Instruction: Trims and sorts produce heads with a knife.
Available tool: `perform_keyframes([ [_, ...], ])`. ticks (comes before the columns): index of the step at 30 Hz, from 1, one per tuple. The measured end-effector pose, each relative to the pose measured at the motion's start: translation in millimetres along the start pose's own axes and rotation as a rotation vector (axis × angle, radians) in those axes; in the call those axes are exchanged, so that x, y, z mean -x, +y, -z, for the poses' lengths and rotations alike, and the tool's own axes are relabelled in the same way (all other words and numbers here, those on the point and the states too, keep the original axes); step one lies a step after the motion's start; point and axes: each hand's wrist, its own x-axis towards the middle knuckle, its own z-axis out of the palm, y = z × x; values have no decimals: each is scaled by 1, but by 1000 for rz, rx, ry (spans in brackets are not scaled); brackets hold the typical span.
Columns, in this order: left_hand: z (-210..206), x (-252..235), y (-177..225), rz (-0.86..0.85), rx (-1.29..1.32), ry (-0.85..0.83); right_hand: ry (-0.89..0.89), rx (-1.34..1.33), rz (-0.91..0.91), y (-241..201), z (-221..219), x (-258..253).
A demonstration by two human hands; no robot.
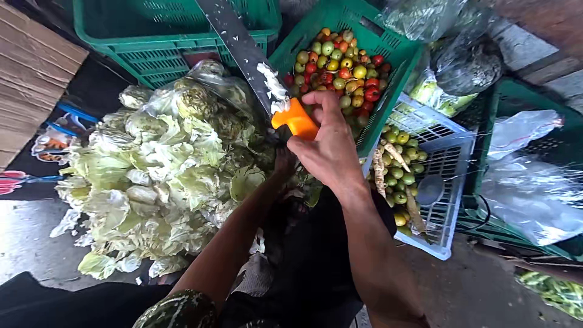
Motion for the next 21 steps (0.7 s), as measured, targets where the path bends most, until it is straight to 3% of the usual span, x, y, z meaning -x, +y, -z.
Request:
perform_keyframes([
  [1,20,35,3,-1,94,7,-1,-1,-4,-1,0,-3],
  [2,18,54,0,-22,252,132,-1,4,-13,-1,0,-6],
  [5,-57,43,-49,-195,749,676,-1,11,-41,-3,-3,-10],
  [8,-63,99,-105,-199,1220,531,-17,8,-42,-4,-9,-12],
  [12,-96,148,-173,-235,1693,676,-121,-69,-43,-5,-35,-16],
  [16,-112,160,-217,141,1817,867,-274,-267,-29,-6,-84,-12],
  [19,-124,145,-243,575,1458,1029,-359,-367,-76,-13,-124,1],
  [21,-129,143,-244,686,1306,1090,-421,-462,-156,-14,-155,19],
])
